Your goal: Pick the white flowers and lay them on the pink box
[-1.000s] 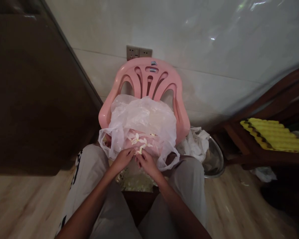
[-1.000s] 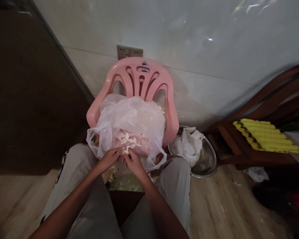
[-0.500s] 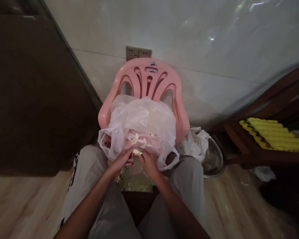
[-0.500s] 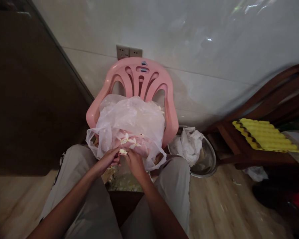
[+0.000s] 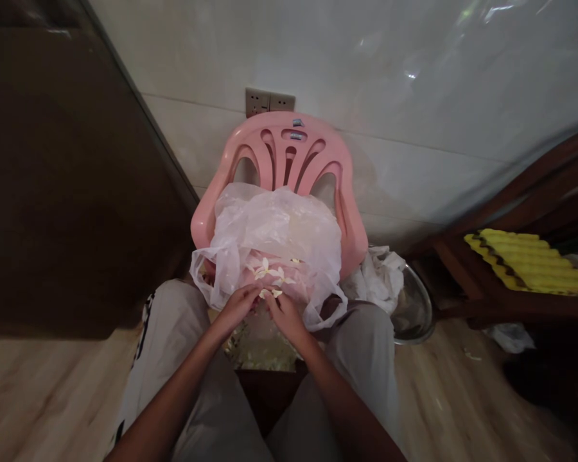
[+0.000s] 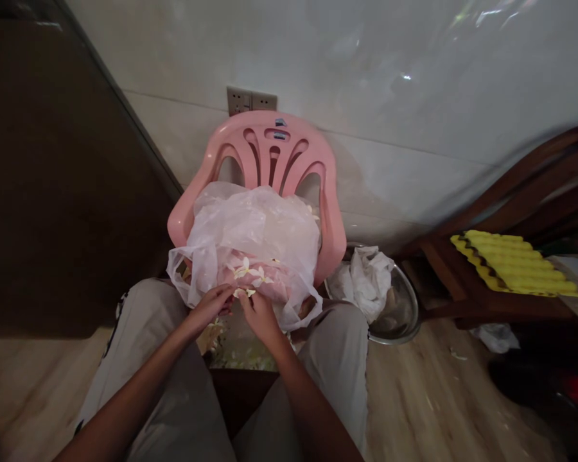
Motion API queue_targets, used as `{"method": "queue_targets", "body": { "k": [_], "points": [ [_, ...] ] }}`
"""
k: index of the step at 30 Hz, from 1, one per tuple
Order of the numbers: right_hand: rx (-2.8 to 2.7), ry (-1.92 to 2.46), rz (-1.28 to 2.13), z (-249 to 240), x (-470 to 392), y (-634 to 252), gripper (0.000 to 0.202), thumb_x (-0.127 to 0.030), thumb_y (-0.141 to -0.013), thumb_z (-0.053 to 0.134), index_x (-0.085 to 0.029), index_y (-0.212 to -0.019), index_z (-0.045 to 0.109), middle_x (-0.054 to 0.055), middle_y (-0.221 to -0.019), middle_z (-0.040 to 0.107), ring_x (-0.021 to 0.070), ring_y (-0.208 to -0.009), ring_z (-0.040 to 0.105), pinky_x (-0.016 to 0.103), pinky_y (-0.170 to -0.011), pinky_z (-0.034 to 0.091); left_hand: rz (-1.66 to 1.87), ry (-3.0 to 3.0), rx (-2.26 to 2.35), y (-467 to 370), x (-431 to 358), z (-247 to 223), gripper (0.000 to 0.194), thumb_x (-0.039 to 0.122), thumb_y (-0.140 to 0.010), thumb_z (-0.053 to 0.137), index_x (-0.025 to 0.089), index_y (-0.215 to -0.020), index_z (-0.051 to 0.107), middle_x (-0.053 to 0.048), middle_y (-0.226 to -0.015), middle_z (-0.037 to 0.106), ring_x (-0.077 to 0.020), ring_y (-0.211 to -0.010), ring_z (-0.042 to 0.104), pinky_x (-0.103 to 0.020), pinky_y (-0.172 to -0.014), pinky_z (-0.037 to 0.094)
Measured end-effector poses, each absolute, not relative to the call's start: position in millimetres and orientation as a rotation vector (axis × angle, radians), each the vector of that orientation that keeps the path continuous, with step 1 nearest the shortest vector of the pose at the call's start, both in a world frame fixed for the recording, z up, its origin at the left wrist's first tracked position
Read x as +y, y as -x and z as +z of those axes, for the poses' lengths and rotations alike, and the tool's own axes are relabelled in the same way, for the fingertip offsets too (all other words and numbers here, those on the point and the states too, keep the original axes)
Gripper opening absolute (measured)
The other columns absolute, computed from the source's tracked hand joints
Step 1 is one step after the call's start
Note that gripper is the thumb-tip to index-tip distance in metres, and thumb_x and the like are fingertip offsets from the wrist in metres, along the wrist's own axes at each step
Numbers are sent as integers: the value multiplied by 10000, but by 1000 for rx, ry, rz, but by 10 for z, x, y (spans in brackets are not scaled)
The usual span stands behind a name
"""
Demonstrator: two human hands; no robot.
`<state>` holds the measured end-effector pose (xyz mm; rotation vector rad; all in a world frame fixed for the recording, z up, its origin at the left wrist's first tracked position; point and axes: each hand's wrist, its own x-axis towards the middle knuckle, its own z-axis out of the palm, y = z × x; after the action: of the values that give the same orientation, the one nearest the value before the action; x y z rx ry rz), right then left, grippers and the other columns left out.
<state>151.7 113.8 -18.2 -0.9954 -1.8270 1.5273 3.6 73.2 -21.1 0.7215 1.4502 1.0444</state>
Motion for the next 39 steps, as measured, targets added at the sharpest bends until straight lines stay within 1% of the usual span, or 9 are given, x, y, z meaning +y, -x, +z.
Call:
{"method": "queue_targets", "body": {
  "k": [3,8,14,20,23,27,32,36,39],
  "points": [
    [-1826,986,1495,-220,1133,-1509,335,-471,-986,409,-233,-811,566,-30,-628,528,151,-607,530,263,-622,425,1077,-826,1491,-53,727,-203,450,644,-760,567,196,-731,534,76,-555,428,-97,-491,409,-223,-490,364],
    [-1705,1029,1619,-281,1145,-1485,350,-521,-958,426,-240,-763,503,-59,-551,460,124,-476,442,256,-517,360,1097,-952,1568,-51,710,-249,433,613,-819,525,205,-681,472,67,-568,441,-116,-524,456,-233,-520,378],
    [-1413,1009,1981,-290,1221,-1496,319,-537,-849,573,-242,-780,474,-85,-515,423,90,-412,319,237,-429,235,1098,-942,1469,-67,703,-225,451,637,-810,521,205,-693,460,74,-573,407,-101,-517,410,-223,-508,350],
    [-1265,1012,2038,-262,1211,-1489,313,-498,-829,569,-247,-731,408,-105,-472,363,70,-384,240,225,-401,181,1126,-870,1361,-183,702,-135,492,687,-773,539,211,-697,443,87,-568,383,-87,-498,378,-239,-525,380],
    [-1226,1081,2005,-287,1197,-1460,349,-532,-812,572,-250,-717,390,-110,-448,335,69,-373,217,226,-390,165,1148,-968,1391,-205,702,-141,465,659,-812,512,215,-692,443,84,-562,381,-98,-507,394,-249,-538,385],
    [-1209,1104,1986,-301,1189,-1444,398,-588,-792,595,-247,-712,404,-110,-440,326,66,-369,210,227,-385,157,1156,-1066,1443,-190,705,-180,424,609,-862,478,208,-724,475,72,-583,417,-113,-531,428,-248,-546,372],
    [-1244,1118,1969,-289,1205,-1462,466,-647,-769,606,-243,-665,398,-105,-426,329,61,-357,214,228,-374,153,1129,-1181,1481,-169,690,-159,396,548,-914,436,206,-719,474,68,-583,419,-119,-548,425,-244,-563,348],
    [-1298,1123,1975,-295,1209,-1490,490,-647,-774,590,-243,-584,387,-95,-392,300,64,-354,225,231,-367,143,1060,-1402,1565,-154,654,-64,367,484,-950,409,203,-731,496,48,-642,468,-135,-624,470,-245,-619,350],
    [-1277,1143,1984,-287,1192,-1500,471,-607,-781,591,-241,-562,390,-91,-381,295,64,-355,220,231,-365,140,1003,-1518,1616,-146,632,-2,344,453,-958,399,208,-753,526,36,-656,500,-150,-639,497,-251,-628,344]
  ]
}}
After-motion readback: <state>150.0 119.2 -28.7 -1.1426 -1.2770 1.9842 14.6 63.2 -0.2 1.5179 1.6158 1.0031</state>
